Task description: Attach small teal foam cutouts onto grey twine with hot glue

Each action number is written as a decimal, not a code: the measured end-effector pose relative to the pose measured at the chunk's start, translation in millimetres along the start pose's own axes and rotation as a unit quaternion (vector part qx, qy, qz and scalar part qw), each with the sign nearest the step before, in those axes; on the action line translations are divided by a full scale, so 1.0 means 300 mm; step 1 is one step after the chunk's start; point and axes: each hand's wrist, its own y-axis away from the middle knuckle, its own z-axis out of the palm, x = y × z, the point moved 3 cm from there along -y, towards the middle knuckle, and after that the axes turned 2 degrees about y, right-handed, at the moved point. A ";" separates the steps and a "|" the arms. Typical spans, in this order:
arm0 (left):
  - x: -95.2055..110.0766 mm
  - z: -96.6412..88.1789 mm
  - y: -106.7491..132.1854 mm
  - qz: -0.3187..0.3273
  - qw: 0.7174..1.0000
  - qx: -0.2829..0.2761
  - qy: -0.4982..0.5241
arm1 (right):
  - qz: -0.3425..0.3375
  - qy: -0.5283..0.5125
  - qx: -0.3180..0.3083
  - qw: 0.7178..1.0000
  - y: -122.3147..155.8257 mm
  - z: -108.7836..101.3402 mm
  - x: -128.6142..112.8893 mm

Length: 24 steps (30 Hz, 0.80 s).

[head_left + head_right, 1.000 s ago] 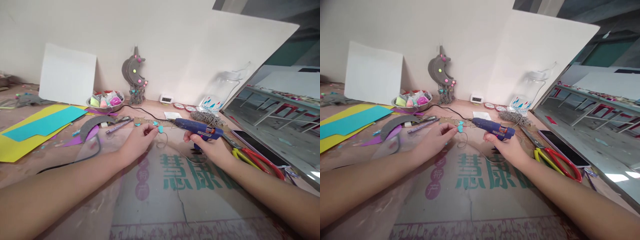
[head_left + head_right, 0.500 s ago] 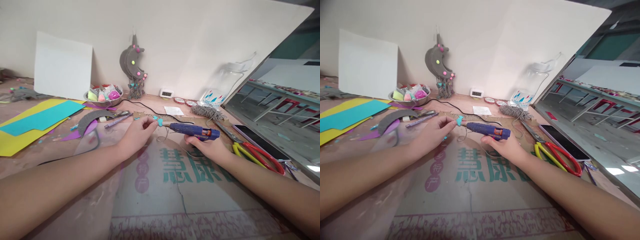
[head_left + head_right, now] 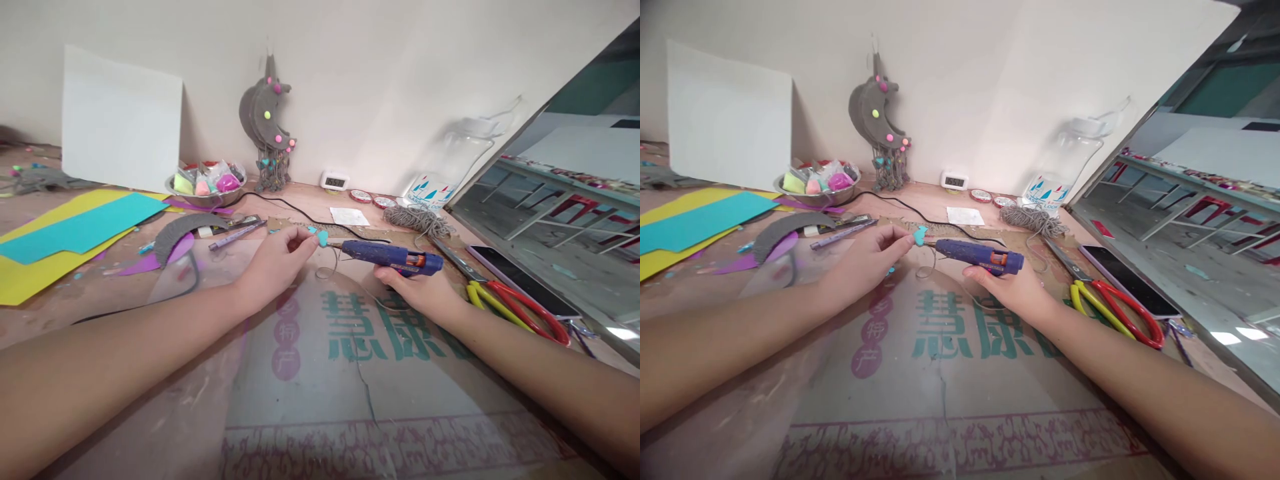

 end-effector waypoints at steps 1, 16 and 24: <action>0.001 0.000 0.001 0.003 1.000 -0.001 0.002 | -0.002 -0.001 0.004 1.000 -0.002 0.000 -0.001; 0.011 -0.003 0.007 -0.016 1.000 0.000 -0.002 | -0.013 -0.001 0.004 1.000 -0.005 0.005 -0.012; 0.003 -0.003 0.003 -0.008 1.000 0.006 0.005 | -0.013 -0.002 0.001 1.000 0.000 0.006 0.008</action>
